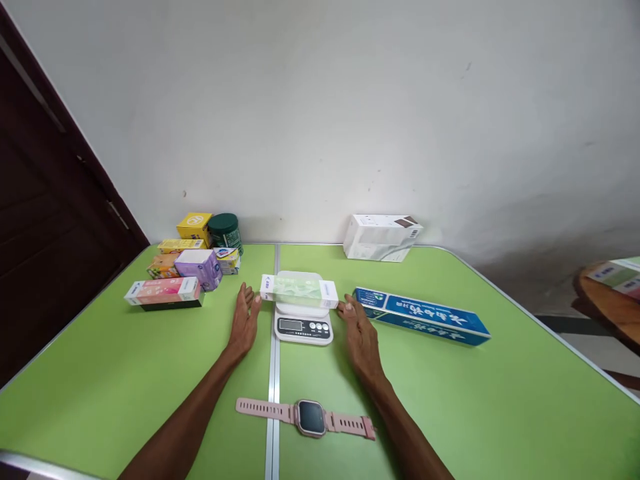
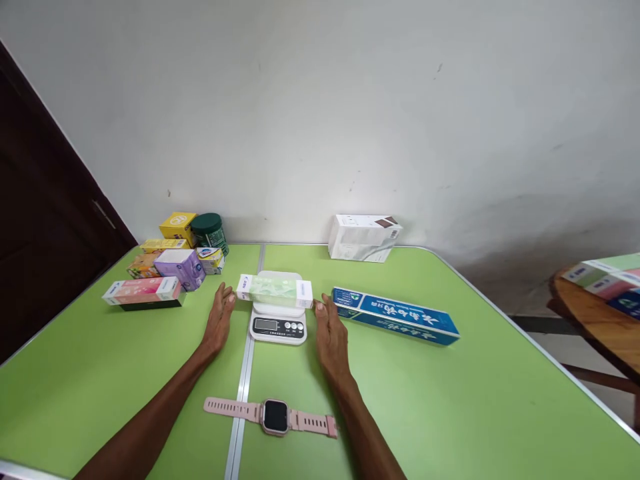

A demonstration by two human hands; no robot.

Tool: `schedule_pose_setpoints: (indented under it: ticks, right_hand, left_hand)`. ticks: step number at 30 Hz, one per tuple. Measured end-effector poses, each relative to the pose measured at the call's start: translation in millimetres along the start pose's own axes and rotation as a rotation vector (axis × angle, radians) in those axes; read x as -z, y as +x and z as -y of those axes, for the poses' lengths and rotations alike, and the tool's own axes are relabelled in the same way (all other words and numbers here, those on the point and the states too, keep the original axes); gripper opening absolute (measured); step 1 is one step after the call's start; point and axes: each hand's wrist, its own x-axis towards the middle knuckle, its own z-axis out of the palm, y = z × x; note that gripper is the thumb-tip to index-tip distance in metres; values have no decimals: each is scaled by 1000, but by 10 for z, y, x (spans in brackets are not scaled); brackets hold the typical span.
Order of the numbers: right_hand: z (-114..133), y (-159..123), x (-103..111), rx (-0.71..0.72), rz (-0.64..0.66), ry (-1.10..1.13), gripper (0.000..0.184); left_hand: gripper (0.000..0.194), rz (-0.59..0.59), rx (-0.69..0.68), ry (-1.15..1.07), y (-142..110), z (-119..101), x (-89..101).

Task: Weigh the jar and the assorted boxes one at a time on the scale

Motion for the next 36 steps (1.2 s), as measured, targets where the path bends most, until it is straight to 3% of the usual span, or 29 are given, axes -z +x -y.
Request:
schedule_pose_setpoints:
  ticks: [6,13,18,22,25,28,31,36]
  right_hand:
    - [0,-11,-8,-95,69,82,84]
    - [90,-36,6,-1,110,-5,84]
    - [129,-120,1,13,145,-12,87]
    - [337,-206,-70,30,135,15,83]
    - [595,-285,-311,79,179,65,81]
    - [850,-368,-742,118,286,132,81]
    - [1061,-473,-1282,122,405,199,82]
    - [1294,-640,-2114,141,593,250,82]
  left_hand:
    - [90,-22,-53,-19,-19,59,-24]
    - [83,17,-128,10,-94,55,-61]
    - [74,89,-221,61,-245,-69,-117]
    - [77,-24,-264,47,-329,-270,-41]
    - [76,-209,-276,47,-342,-397,210]
    - [74,-378,-295,77,-306,-421,627]
    - [75,-508,-300,145,-228,-332,1138]
    - [73,-649,-197,268,-21,-85,1928]
